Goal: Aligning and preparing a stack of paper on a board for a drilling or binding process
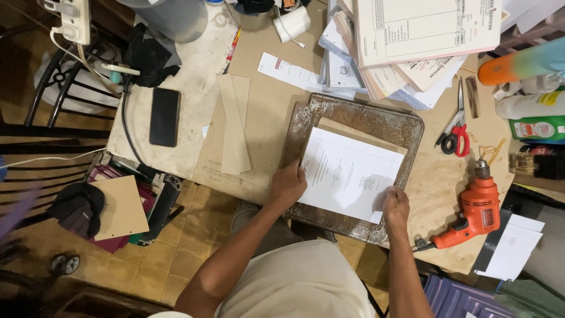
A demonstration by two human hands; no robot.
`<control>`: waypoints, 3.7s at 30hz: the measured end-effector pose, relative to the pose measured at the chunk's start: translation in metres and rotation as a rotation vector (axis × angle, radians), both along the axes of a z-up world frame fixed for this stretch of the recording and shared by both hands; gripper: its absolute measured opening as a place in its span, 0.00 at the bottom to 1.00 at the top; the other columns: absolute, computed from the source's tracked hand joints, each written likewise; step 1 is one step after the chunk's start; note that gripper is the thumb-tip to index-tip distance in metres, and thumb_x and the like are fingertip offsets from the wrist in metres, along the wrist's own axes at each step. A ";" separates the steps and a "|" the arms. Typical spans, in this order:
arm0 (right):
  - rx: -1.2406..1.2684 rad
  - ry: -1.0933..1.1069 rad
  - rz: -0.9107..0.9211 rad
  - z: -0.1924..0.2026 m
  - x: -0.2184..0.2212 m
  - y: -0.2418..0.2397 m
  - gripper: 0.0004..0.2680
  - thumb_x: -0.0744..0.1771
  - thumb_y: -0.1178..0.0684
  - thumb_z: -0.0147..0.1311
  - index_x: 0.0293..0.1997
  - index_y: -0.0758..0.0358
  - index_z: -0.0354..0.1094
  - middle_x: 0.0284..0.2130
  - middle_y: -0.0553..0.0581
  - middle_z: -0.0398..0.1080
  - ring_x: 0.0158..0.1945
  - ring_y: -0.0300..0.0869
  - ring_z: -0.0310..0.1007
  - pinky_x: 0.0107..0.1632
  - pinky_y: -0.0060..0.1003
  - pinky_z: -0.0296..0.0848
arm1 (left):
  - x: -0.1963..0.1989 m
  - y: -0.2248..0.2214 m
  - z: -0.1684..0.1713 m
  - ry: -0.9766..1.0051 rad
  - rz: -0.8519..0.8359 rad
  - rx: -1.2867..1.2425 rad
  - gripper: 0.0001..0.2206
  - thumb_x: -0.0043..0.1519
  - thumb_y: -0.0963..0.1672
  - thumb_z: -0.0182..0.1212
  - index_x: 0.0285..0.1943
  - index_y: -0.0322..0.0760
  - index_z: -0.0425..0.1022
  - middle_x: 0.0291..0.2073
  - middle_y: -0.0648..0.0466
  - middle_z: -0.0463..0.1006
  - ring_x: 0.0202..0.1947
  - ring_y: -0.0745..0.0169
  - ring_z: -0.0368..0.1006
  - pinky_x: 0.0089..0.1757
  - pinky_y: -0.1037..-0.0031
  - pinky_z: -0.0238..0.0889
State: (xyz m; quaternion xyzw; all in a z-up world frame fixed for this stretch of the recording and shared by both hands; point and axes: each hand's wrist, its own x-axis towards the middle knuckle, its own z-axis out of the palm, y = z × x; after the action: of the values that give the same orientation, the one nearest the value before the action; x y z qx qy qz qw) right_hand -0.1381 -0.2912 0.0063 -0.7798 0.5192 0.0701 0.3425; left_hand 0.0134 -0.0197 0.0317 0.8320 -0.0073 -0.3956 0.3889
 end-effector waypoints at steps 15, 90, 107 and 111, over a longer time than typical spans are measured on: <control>0.039 -0.019 -0.037 0.012 0.005 0.006 0.17 0.69 0.46 0.42 0.47 0.68 0.76 0.48 0.74 0.74 0.59 0.67 0.69 0.60 0.59 0.64 | 0.001 0.003 -0.012 -0.020 0.041 -0.072 0.23 0.71 0.47 0.39 0.67 0.28 0.68 0.50 0.34 0.80 0.48 0.39 0.79 0.44 0.53 0.74; 0.123 -0.121 -0.110 -0.074 -0.062 -0.029 0.13 0.69 0.45 0.47 0.44 0.63 0.76 0.33 0.64 0.72 0.38 0.48 0.70 0.41 0.48 0.71 | -0.022 0.011 0.016 0.040 0.007 0.050 0.25 0.73 0.49 0.35 0.72 0.26 0.63 0.56 0.30 0.76 0.55 0.33 0.75 0.46 0.49 0.75; 0.102 0.037 0.022 -0.025 -0.044 -0.008 0.17 0.68 0.45 0.43 0.49 0.67 0.76 0.45 0.74 0.75 0.56 0.67 0.71 0.56 0.60 0.66 | -0.028 0.028 0.017 0.089 -0.012 -0.013 0.27 0.73 0.52 0.38 0.73 0.27 0.62 0.62 0.33 0.72 0.61 0.38 0.70 0.54 0.52 0.71; 0.102 0.052 0.024 0.018 -0.022 0.020 0.18 0.69 0.44 0.40 0.50 0.69 0.75 0.49 0.76 0.74 0.58 0.70 0.69 0.61 0.61 0.64 | -0.033 0.024 -0.003 0.025 -0.025 0.007 0.25 0.74 0.50 0.40 0.69 0.26 0.67 0.55 0.34 0.78 0.54 0.40 0.76 0.47 0.53 0.74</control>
State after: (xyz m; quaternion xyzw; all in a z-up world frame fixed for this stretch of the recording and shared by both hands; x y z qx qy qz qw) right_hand -0.1599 -0.2710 0.0247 -0.7655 0.5142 0.1208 0.3675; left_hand -0.0191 0.0040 0.0285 0.8281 -0.0116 -0.4109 0.3812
